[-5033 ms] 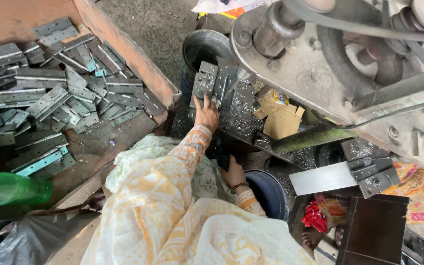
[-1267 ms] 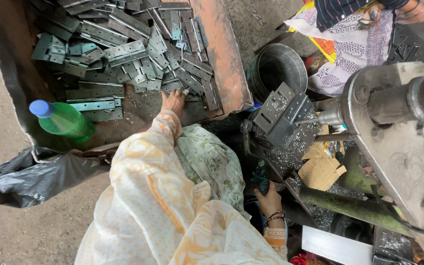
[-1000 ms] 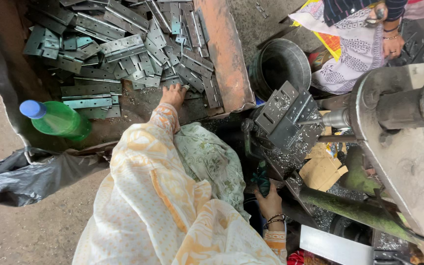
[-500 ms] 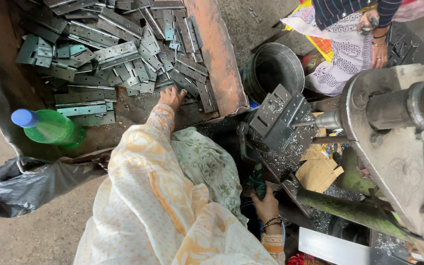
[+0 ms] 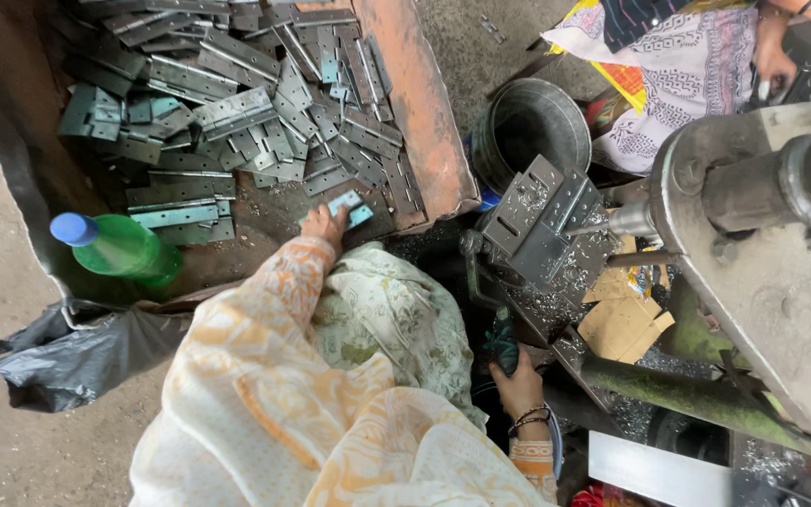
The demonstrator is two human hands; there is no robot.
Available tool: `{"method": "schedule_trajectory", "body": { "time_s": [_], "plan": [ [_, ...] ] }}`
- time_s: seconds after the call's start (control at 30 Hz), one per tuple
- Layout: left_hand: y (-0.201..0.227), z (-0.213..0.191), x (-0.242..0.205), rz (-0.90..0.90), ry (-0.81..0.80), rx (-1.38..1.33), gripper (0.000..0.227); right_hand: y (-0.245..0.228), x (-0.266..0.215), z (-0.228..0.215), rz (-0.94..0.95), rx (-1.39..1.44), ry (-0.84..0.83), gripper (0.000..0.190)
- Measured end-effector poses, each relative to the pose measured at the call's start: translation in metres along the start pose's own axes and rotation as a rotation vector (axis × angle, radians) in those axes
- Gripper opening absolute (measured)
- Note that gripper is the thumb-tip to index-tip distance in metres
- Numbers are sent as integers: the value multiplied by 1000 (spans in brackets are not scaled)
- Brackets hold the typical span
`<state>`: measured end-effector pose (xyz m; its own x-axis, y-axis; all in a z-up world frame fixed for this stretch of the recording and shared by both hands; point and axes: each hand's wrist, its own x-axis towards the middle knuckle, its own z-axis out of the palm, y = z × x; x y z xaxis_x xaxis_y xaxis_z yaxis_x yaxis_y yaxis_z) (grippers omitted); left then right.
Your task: The person repeatedly picks up metal hinge parts from a wooden bin, places them into a press machine, and operates the press with a foot pedal. After each press, the person removes the part and returns it to the bin. The cycle continues throughout the clip.
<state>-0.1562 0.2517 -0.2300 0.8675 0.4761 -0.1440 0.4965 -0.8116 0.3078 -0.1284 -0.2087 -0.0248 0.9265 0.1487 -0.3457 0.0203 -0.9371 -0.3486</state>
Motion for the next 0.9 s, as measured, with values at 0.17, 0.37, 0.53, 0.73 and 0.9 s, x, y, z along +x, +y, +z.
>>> {"method": "schedule_trajectory", "body": {
  "time_s": [0.17,0.37,0.53,0.73,0.9],
  "plan": [
    [-14,-17,-20,-143,-53,-317,74,4,5,2,37,-22,-30,71],
    [-33,-33,-14,-477,349,-800,56,13,10,8,-32,-52,-16,71],
    [-19,-42,-17,-797,361,-890,59,18,15,14,-39,-33,8,64],
    [17,-83,0,-433,604,-846,56,17,7,14,-30,-13,0,62],
    [112,-152,-17,81,578,-919,45,9,10,10,-38,12,1,63]
  ]
}}
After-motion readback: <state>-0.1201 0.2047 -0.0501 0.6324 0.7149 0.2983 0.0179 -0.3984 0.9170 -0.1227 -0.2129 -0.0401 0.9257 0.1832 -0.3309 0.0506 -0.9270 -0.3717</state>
